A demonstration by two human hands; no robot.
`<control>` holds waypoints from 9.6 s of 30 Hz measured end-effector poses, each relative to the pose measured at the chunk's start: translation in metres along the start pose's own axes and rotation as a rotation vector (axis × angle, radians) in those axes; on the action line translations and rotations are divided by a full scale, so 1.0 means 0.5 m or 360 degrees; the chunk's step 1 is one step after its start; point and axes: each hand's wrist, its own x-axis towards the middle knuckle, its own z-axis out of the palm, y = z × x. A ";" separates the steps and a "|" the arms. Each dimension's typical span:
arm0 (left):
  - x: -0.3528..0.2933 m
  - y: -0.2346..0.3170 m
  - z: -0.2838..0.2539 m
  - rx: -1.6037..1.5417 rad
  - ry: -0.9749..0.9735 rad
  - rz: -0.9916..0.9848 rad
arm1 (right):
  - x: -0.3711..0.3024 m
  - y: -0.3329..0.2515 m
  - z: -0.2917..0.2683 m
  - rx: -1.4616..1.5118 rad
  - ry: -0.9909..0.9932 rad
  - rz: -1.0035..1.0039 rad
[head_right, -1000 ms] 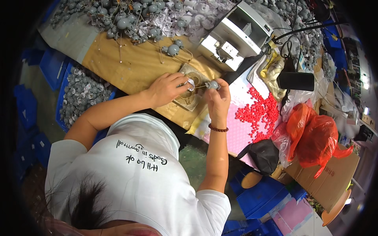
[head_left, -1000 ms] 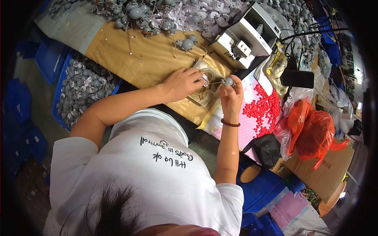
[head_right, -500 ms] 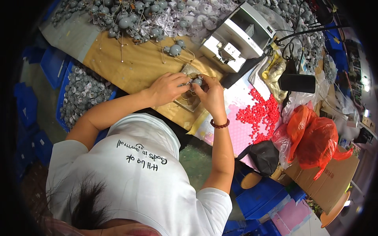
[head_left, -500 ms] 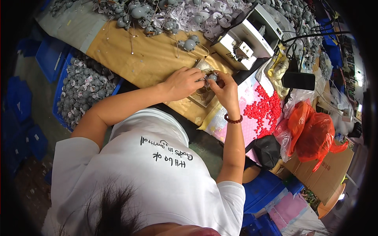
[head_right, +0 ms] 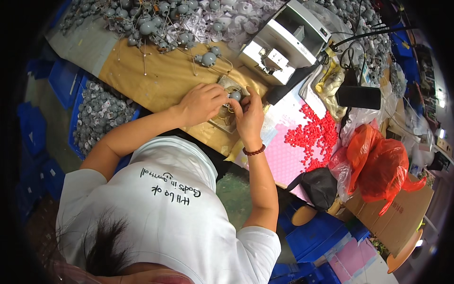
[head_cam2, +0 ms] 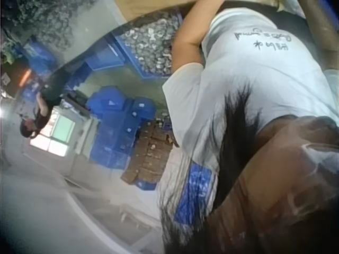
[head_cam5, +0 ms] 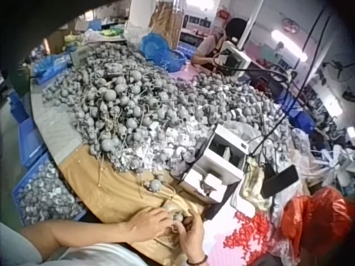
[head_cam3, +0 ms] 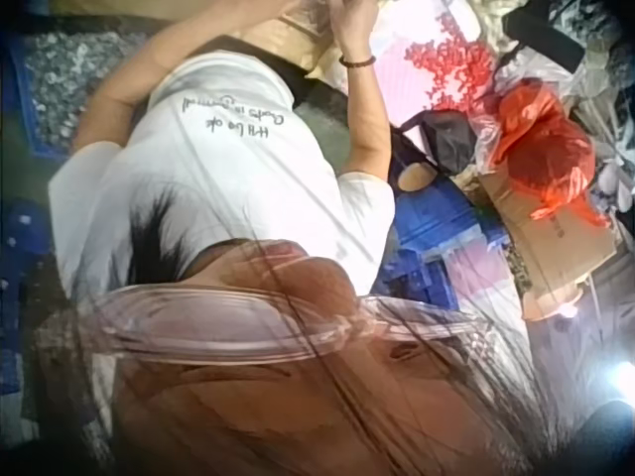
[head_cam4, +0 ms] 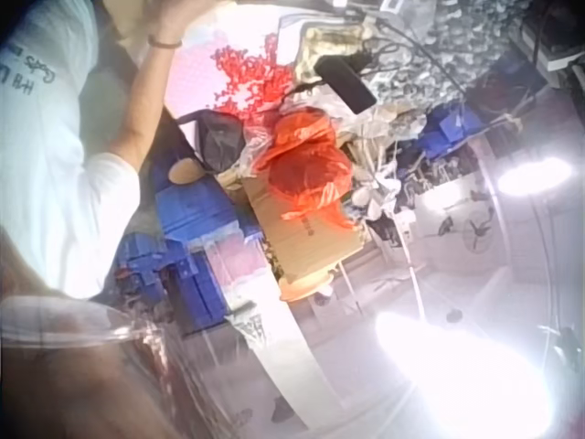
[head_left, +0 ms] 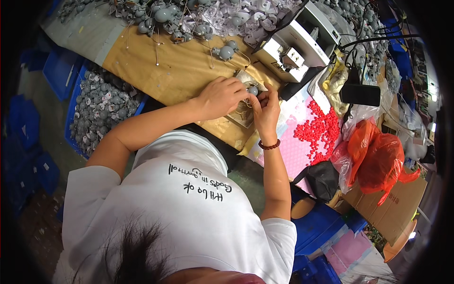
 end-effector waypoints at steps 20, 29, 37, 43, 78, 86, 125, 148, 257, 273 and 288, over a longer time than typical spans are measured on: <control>0.037 0.008 0.025 0.0178 0.0063 -0.0027 | 0.188 0.026 -0.126 0.0715 0.1225 -0.0136; 0.038 0.016 0.022 0.0093 0.0038 -0.0108 | 0.264 -0.202 -0.168 0.1167 0.0747 -0.0665; 0.033 0.011 0.020 0.0019 0.0106 -0.0091 | 0.261 -0.197 -0.138 0.1127 0.0518 -0.0267; 0.030 0.003 0.025 -0.0009 0.0152 -0.0043 | 0.121 -0.203 -0.101 0.1304 0.0383 -0.0254; 0.021 0.003 0.040 -0.0166 0.0279 -0.0117 | 0.028 -0.145 -0.043 0.1163 0.0240 -0.0568; 0.007 -0.001 0.054 -0.0170 0.0320 -0.0108 | 0.114 0.021 -0.186 0.1351 0.0844 0.0391; -0.669 -0.567 0.037 -0.2383 0.1382 -0.2633 | 0.110 -0.170 0.039 0.0957 -0.0570 0.0318; -0.040 -0.154 -0.229 0.0187 0.0770 -0.0114 | 0.271 -0.203 0.017 -0.0672 0.0103 -0.0951; 0.084 0.021 -0.042 0.0259 -0.0334 0.0272 | -0.052 0.000 -0.082 0.0445 -0.0047 -0.0091; 0.063 -0.073 -0.076 0.0379 0.0141 -0.0021 | -0.016 -0.026 -0.021 -0.0534 0.0085 -0.1076; 0.034 0.069 -0.251 -0.1218 -0.0123 -0.0258 | 0.051 -0.149 -0.063 0.0336 -0.0058 -0.0796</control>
